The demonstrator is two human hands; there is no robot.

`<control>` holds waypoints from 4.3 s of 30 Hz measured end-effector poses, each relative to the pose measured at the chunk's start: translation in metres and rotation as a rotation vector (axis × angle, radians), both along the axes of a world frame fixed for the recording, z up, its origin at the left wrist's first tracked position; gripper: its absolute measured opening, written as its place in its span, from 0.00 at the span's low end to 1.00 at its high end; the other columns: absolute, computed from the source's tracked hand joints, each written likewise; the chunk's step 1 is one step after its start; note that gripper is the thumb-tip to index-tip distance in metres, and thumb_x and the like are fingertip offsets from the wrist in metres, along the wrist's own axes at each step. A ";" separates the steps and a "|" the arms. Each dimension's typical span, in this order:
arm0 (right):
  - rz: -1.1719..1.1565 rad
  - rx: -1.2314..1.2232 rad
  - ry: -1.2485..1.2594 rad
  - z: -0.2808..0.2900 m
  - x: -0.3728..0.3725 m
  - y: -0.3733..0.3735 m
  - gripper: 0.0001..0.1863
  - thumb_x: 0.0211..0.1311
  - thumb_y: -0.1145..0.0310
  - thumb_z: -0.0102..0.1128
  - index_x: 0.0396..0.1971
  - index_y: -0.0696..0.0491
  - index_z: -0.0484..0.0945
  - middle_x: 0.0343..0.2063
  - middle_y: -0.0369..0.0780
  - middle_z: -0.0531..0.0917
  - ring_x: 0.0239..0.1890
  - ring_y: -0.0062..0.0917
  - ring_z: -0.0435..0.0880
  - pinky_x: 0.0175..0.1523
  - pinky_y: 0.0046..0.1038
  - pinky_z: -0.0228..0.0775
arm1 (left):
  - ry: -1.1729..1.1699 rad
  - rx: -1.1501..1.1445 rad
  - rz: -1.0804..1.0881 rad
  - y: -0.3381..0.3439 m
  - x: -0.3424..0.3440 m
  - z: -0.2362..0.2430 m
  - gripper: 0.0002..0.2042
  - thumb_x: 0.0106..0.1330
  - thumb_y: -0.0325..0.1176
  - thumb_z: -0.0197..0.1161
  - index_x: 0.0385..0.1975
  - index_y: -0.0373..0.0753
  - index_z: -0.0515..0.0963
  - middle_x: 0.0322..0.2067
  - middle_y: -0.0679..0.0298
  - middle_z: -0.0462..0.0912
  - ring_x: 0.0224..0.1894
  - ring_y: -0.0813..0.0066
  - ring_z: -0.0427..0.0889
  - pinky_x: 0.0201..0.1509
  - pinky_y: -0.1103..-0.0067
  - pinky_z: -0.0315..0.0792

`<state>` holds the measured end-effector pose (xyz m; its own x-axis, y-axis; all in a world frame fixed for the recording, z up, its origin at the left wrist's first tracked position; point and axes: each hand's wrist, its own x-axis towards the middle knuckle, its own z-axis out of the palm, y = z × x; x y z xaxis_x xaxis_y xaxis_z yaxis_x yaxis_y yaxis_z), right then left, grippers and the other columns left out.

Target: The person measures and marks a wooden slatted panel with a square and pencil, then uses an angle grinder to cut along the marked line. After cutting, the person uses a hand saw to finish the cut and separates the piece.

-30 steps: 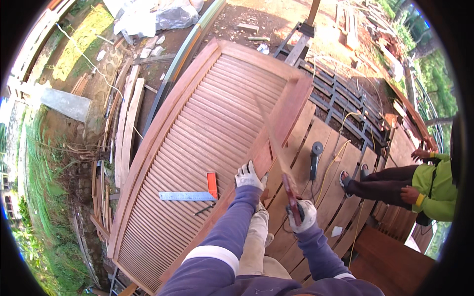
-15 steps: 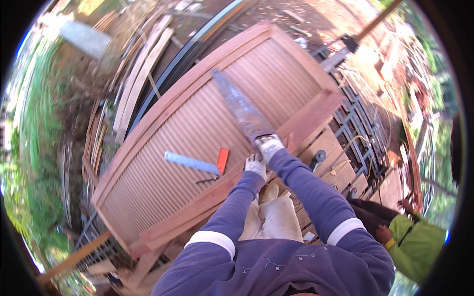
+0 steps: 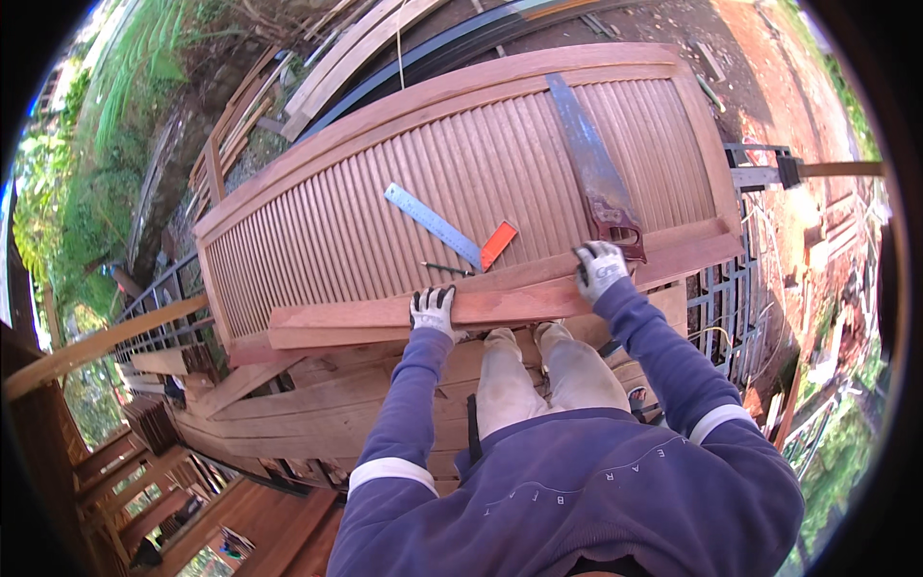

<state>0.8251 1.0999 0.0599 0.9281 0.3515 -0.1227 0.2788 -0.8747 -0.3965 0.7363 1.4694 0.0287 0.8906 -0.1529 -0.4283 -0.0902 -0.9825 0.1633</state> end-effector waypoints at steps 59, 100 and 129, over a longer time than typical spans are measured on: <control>-0.387 0.635 0.279 -0.057 0.143 0.341 0.09 0.66 0.72 0.51 0.45 0.52 0.70 0.28 0.40 0.78 0.21 0.24 0.78 0.21 0.28 0.72 | -0.149 -0.218 1.588 0.168 -0.378 0.155 0.49 0.42 0.53 0.77 0.67 0.44 0.64 0.54 0.44 0.76 0.55 0.47 0.77 0.60 0.64 0.71; 0.238 0.082 0.345 -0.021 -0.051 1.021 0.28 0.62 0.45 0.58 0.53 0.52 0.76 0.43 0.49 0.85 0.48 0.41 0.83 0.56 0.37 0.74 | -0.019 -0.124 1.205 0.808 -0.155 0.001 0.51 0.52 0.56 0.72 0.72 0.41 0.50 0.58 0.43 0.72 0.54 0.47 0.79 0.57 0.61 0.74; 0.259 0.069 -0.130 -0.118 -0.045 1.031 0.22 0.53 0.59 0.66 0.49 0.47 0.78 0.34 0.43 0.79 0.34 0.37 0.82 0.39 0.37 0.75 | -0.160 -0.311 1.036 0.891 -0.002 -0.069 0.49 0.49 0.54 0.75 0.67 0.34 0.58 0.59 0.44 0.71 0.60 0.49 0.74 0.62 0.64 0.70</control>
